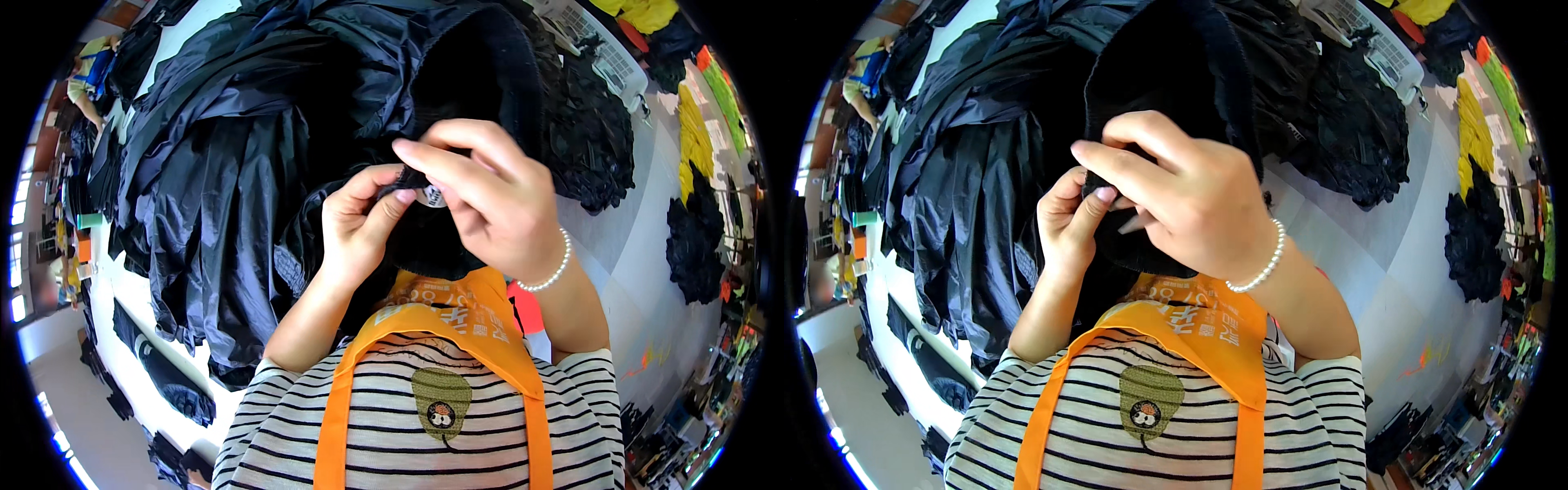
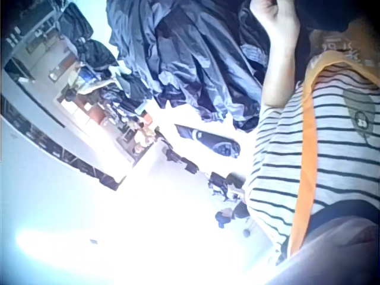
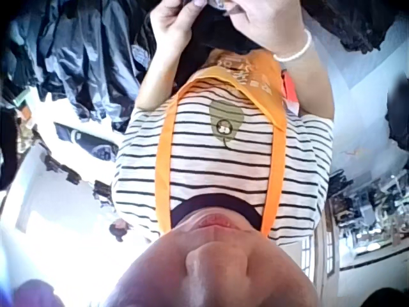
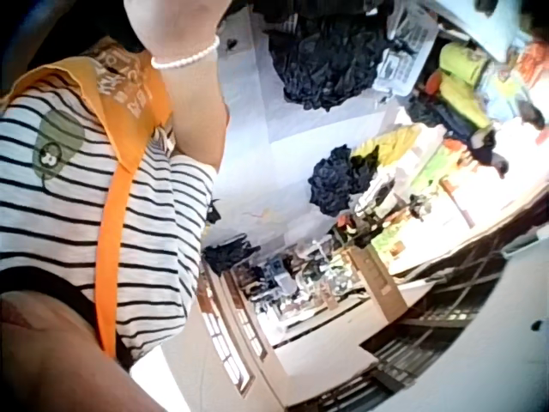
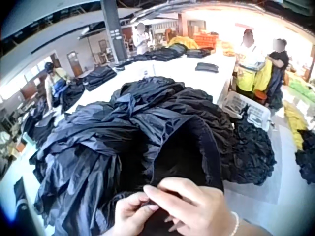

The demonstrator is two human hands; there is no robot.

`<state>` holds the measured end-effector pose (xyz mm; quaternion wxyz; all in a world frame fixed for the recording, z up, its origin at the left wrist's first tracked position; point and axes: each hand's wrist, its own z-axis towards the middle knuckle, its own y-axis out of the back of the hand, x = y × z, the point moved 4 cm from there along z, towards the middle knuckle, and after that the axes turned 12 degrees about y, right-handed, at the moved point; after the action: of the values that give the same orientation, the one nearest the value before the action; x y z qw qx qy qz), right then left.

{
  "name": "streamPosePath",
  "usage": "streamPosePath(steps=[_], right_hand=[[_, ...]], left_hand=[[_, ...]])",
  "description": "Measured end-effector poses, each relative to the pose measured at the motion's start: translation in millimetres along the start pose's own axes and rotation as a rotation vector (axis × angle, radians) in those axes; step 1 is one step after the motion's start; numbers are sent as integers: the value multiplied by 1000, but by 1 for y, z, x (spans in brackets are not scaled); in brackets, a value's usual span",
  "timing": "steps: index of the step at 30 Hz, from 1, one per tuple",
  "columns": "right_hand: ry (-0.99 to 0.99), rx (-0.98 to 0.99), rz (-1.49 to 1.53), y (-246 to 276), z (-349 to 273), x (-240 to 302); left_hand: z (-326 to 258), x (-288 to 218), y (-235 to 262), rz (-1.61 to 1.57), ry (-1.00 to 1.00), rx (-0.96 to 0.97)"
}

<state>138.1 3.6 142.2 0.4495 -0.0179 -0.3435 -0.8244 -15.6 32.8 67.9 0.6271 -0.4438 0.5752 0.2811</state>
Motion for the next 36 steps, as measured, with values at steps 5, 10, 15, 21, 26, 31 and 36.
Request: streamPosePath(steps=[5, 10, 15, 21, 26, 31, 36], right_hand=[[-203, 53, 419, -26, -1, -39], [-276, 52, 534, -37, -18, -46], [-430, 7, 551, -23, -17, -33], [-601, -214, 862, -46, -32, -35], [-258, -279, 244, -36, -21, -19], [-443, -390, 445, -39, -30, -28], [-633, -205, 605, -30, -34, -35]], left_hand=[[3, -26, 5, 436, -346, -96], [5, -24, 16, 475, -307, -77], [10, -12, 15, 364, -191, -2], [10, -11, 1, 454, -235, -57], [14, -5, 3, 303, -139, -79], [12, -4, -1, 185, -83, -31], [14, 4, 6, 49, -31, -38]])
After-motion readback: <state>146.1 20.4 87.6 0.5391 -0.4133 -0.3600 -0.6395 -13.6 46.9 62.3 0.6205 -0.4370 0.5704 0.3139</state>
